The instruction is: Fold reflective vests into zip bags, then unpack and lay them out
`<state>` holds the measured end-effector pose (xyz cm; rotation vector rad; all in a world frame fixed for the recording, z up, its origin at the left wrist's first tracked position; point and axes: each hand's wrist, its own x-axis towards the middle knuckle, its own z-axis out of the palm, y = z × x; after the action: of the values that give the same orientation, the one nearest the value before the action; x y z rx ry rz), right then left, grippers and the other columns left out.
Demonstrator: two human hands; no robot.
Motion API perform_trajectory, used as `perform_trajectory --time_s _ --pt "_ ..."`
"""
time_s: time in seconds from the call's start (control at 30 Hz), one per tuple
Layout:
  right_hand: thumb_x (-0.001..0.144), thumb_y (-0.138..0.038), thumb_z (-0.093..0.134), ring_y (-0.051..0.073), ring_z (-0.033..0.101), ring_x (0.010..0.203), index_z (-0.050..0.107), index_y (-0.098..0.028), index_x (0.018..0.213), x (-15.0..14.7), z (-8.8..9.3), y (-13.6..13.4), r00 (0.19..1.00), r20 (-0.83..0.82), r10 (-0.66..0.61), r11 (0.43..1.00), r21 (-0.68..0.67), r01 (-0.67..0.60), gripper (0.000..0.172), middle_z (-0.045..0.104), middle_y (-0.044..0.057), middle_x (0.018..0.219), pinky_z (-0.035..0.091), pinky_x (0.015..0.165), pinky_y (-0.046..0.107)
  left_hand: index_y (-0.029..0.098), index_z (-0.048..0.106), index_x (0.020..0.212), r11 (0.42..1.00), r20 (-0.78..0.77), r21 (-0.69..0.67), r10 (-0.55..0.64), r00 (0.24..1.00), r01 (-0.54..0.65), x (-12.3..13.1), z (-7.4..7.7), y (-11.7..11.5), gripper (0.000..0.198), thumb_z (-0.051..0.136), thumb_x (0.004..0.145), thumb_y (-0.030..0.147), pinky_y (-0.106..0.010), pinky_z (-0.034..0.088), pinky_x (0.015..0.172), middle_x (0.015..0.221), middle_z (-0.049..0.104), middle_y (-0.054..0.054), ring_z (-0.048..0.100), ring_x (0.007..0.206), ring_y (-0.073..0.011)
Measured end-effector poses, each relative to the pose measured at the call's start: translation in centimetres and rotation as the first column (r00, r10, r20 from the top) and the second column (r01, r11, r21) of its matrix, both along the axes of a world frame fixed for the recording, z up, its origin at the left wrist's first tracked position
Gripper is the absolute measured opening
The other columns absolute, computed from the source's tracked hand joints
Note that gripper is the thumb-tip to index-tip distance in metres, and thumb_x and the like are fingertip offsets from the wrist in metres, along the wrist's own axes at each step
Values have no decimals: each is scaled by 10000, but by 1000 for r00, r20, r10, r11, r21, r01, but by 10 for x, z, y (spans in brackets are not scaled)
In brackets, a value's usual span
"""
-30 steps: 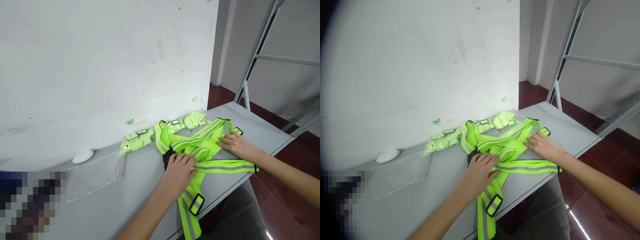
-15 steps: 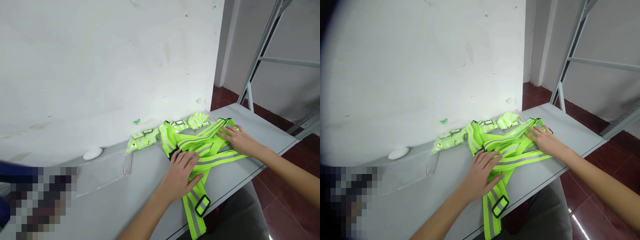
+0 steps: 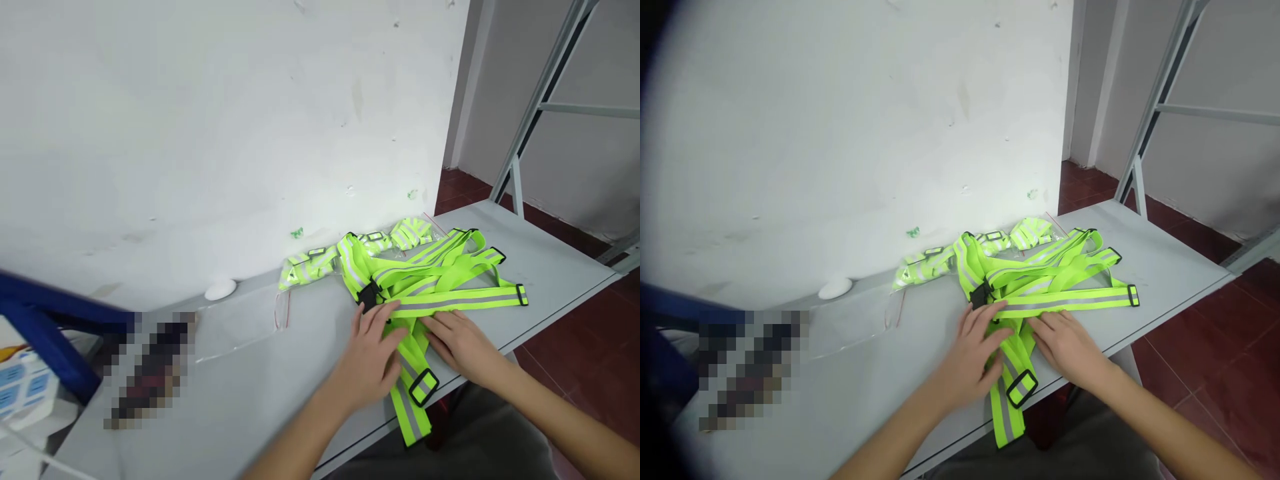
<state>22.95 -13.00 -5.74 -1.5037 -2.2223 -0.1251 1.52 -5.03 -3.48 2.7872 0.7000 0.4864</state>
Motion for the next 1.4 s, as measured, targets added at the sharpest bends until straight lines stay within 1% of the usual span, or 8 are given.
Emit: perform_trajectory --time_s 0.13,0.33,0.53,0.67,0.8,0.97,1.1,1.4 --pt "954 -157 441 199 577 759 539 -124 1190 6 -3 3 996 -15 -88 990 111 89 258 644 79 868 436 712 327 231 635 1098 998 -55 -57 -9 998 6 2 1 -8 313 514 886 427 -603 170 1131 1556 278 -76 283 1374 -329" --pt "923 -279 544 287 544 995 582 -157 1188 22 -2 14 963 118 -241 960 172 219 294 601 156 1110 438 820 411 205 657 742 997 -29 -75 28 999 -30 8 -4 -3 366 461 930 450 -648 122 1121 1477 423 -46 324 1343 -316" --pt "943 -187 495 309 474 1189 620 -243 1191 36 1 23 960 213 -179 973 180 142 284 587 135 1208 375 916 452 210 610 565 995 -57 -97 -35 998 29 -4 9 4 430 470 922 402 -641 126 1126 1455 459 63 328 1339 -308" --pt "960 -172 446 241 570 954 590 -203 1242 49 -2 22 961 241 -136 990 69 122 318 629 128 1095 408 750 351 272 701 895 997 -103 -76 21 994 -28 -3 10 4 263 498 898 440 -654 174 1118 1519 372 23 313 1358 -331" --pt "967 -166 445 227 562 1005 579 -241 1268 55 -3 21 972 235 -13 999 51 2 338 616 117 1164 409 782 333 244 386 1443 997 -148 22 71 986 -68 8 -1 -2 625 507 887 504 -704 185 1083 1595 172 -99 237 1399 -394" --pt "942 -165 499 237 581 1024 603 -292 1263 53 0 21 969 237 62 998 5 -65 361 653 98 1125 421 790 341 338 515 1347 997 -179 45 71 981 -64 11 -4 -5 448 467 921 472 -747 165 1052 1611 106 -42 173 1424 -425" --pt "933 -124 490 268 562 1161 532 -295 1343 64 -1 24 951 308 29 999 -40 -18 446 584 108 1321 460 831 375 346 609 1249 997 -171 65 56 984 -46 5 2 -1 378 462 926 474 -738 160 1064 1603 158 -15 191 1421 -430" --pt "978 -121 379 291 337 1397 423 -259 1421 138 1 46 932 357 -67 998 31 60 466 403 114 1500 379 1052 551 329 473 1385 988 -201 118 -72 977 98 -6 -6 8 446 452 947 413 -626 188 1125 1539 341 -53 261 1427 -342"
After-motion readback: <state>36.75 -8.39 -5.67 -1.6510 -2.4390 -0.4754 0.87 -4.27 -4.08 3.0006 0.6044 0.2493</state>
